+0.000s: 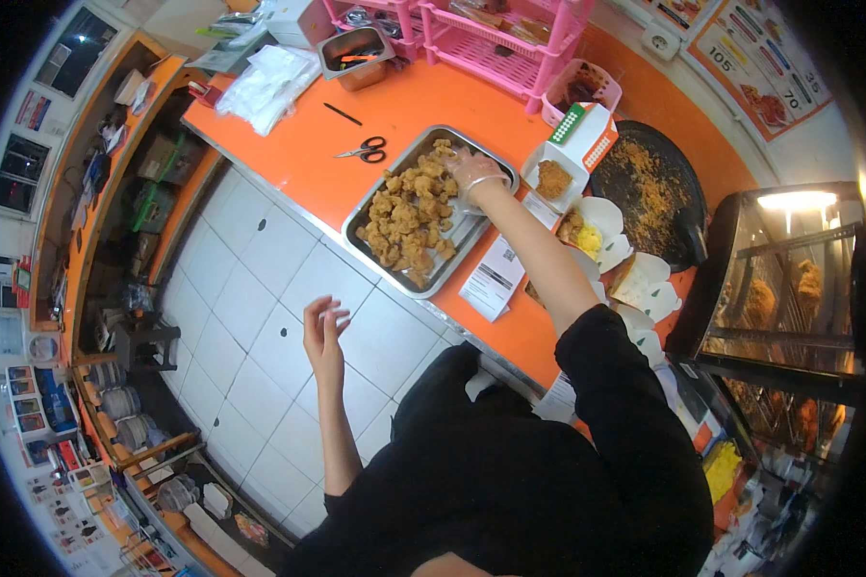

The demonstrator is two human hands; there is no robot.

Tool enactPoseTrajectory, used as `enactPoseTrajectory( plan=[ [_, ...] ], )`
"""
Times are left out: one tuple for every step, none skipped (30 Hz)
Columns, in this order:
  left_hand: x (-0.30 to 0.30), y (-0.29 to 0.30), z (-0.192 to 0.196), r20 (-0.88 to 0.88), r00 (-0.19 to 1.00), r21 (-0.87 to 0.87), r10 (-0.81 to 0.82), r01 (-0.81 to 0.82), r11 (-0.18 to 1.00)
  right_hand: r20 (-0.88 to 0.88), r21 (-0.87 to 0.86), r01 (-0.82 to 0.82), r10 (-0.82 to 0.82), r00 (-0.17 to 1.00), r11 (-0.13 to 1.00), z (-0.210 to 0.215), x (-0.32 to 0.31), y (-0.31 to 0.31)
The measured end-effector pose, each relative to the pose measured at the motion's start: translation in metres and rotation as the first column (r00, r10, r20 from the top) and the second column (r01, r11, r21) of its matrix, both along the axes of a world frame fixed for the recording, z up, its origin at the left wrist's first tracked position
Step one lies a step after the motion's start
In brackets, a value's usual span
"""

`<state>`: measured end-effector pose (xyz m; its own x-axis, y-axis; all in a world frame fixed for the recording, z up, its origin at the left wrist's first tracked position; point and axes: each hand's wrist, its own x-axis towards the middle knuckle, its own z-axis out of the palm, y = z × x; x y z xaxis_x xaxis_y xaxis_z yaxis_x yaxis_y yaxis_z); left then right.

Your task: The person assembles multiple food orders at a fast-food counter, placing fried chicken and yellow rice into paper containers using a scoop and tongs. They weigh portions on a digital scale, arrange items on the counter, and handle order slips.

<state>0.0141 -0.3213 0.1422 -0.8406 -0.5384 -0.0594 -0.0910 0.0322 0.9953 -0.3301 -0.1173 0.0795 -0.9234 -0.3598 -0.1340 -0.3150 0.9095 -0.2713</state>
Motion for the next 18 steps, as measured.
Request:
enactPoseTrajectory(
  plan=[
    [0.010,-0.004,-0.003,0.029,0.999,0.001,0.041,-0.041,0.999,0.127,-0.004,0.081,-0.080,0.989,0.997,-0.002,-0.004,-0.001],
    [0.018,-0.006,-0.007,0.024,0.999,0.011,0.046,-0.047,0.999,0.215,-0.107,0.236,-0.209,0.954,0.966,0.000,-0.003,-0.001],
    [0.025,-0.005,-0.009,0.036,0.997,0.025,0.062,-0.062,0.998,0.155,-0.034,0.090,-0.083,0.984,0.995,0.004,0.000,0.001],
    [0.030,-0.003,-0.011,0.070,0.994,0.041,0.082,-0.085,0.996,0.110,0.042,-0.057,0.052,0.993,0.998,0.011,0.005,0.006],
    [0.032,0.000,-0.013,0.050,0.998,0.036,0.045,-0.046,0.998,0.063,0.120,-0.202,0.196,0.979,0.972,0.019,0.007,0.012],
    [0.030,0.004,-0.014,0.047,0.999,0.033,0.016,-0.018,0.999,0.042,0.077,-0.226,0.224,0.974,0.971,0.027,0.008,0.018],
    [0.027,0.010,-0.014,0.078,0.997,0.035,0.003,-0.005,0.999,0.090,0.029,-0.150,0.147,0.985,0.988,0.035,0.006,0.023],
    [0.024,0.018,-0.013,0.058,0.997,0.008,-0.044,0.043,0.999,0.139,-0.016,-0.082,0.084,0.987,0.996,0.041,0.003,0.027],
    [0.019,0.028,-0.011,0.022,0.995,0.035,-0.100,0.100,0.994,0.172,-0.096,-0.039,0.055,0.984,0.995,0.047,0.000,0.032],
    [0.012,0.039,-0.009,0.025,0.983,0.045,-0.181,0.180,0.983,0.286,-0.289,0.094,-0.008,0.958,0.953,0.051,-0.003,0.034],
    [0.004,0.050,-0.007,0.014,0.965,0.049,-0.263,0.262,0.964,0.373,-0.476,0.117,0.080,0.924,0.871,0.056,-0.006,0.037],
    [-0.003,0.064,-0.004,0.025,0.937,0.052,-0.349,0.347,0.936,0.465,-0.630,0.220,0.136,0.875,0.745,0.061,-0.003,0.046],
    [-0.009,0.078,-0.001,0.039,0.900,0.061,-0.434,0.431,0.900,0.577,-0.698,0.402,0.132,0.806,0.593,0.068,0.002,0.059],
    [-0.017,0.095,0.002,0.019,0.850,0.064,-0.527,0.525,0.849,0.546,-0.802,0.392,0.288,0.786,0.450,0.076,0.011,0.070],
    [-0.022,0.106,0.005,0.011,0.805,0.020,-0.593,0.593,0.805,0.540,-0.839,0.451,0.356,0.763,0.305,0.085,0.025,0.081],
    [-0.028,0.124,0.007,0.026,0.734,-0.001,-0.678,0.678,0.735,0.504,-0.858,0.496,0.413,0.758,0.136,0.096,0.043,0.100],
    [-0.033,0.147,0.006,0.026,0.639,0.000,-0.769,0.769,0.639,0.470,-0.848,0.530,0.492,0.733,0.021,0.108,0.064,0.118],
    [-0.037,0.168,0.005,0.013,0.577,0.046,-0.817,0.816,0.577,0.451,-0.848,0.528,0.473,0.757,-0.036,0.118,0.091,0.135]
  ],
)
